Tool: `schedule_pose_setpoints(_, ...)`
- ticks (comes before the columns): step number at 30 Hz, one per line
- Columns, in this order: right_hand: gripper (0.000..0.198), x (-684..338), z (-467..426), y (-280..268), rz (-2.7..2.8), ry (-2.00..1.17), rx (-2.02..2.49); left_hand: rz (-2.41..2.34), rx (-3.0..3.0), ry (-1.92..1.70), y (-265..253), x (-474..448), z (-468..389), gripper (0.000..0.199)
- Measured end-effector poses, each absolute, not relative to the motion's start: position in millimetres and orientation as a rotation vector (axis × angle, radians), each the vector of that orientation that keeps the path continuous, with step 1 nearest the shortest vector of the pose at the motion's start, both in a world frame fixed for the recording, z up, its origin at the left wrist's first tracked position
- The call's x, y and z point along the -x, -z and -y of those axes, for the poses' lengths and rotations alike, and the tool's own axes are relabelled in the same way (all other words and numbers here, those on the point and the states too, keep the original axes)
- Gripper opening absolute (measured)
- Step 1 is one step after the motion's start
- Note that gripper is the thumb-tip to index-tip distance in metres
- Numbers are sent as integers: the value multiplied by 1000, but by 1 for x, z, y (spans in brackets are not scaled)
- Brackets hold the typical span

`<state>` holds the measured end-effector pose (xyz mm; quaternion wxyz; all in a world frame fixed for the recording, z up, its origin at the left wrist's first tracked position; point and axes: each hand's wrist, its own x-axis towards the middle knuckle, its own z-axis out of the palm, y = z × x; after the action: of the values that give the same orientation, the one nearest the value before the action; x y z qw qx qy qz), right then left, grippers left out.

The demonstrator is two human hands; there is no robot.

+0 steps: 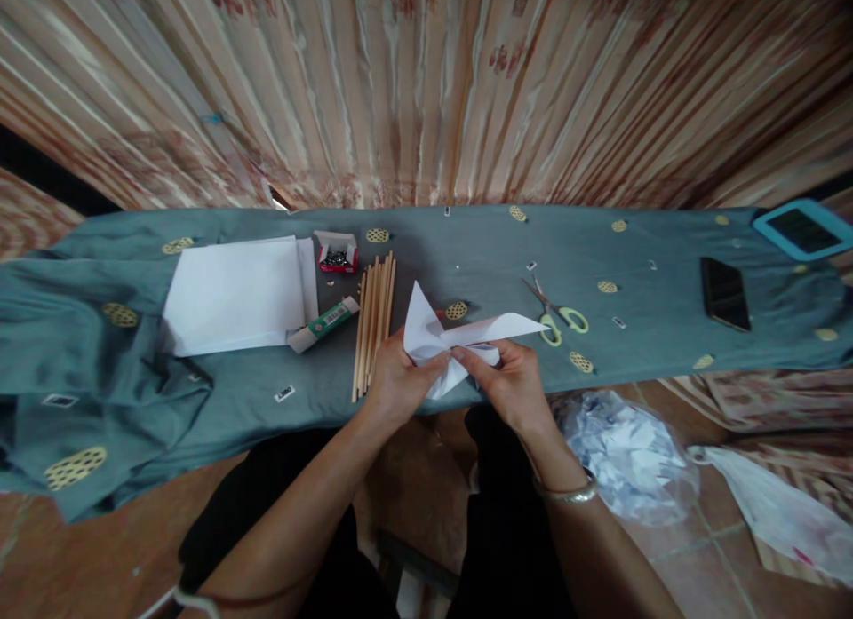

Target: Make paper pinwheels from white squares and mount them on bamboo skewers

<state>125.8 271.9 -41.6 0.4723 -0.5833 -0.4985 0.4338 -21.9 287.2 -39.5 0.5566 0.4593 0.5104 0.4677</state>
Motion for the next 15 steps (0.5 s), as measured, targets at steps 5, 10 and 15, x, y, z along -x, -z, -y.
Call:
schedule_pose_setpoints(5, 7, -133, -267, 41, 1266, -890, 1469, -1072, -1006, -1170, 46, 23, -288, 39)
schedule_pose_setpoints(10, 12, -144, -264, 39, 1353, -853, 1428, -1070, -984, -1260, 41, 40, -292, 50)
schedule_pose_setpoints(15, 12, -158, -258, 35, 1556, -706, 1307, -1382, -1307, -1317, 46, 70, -305, 34)
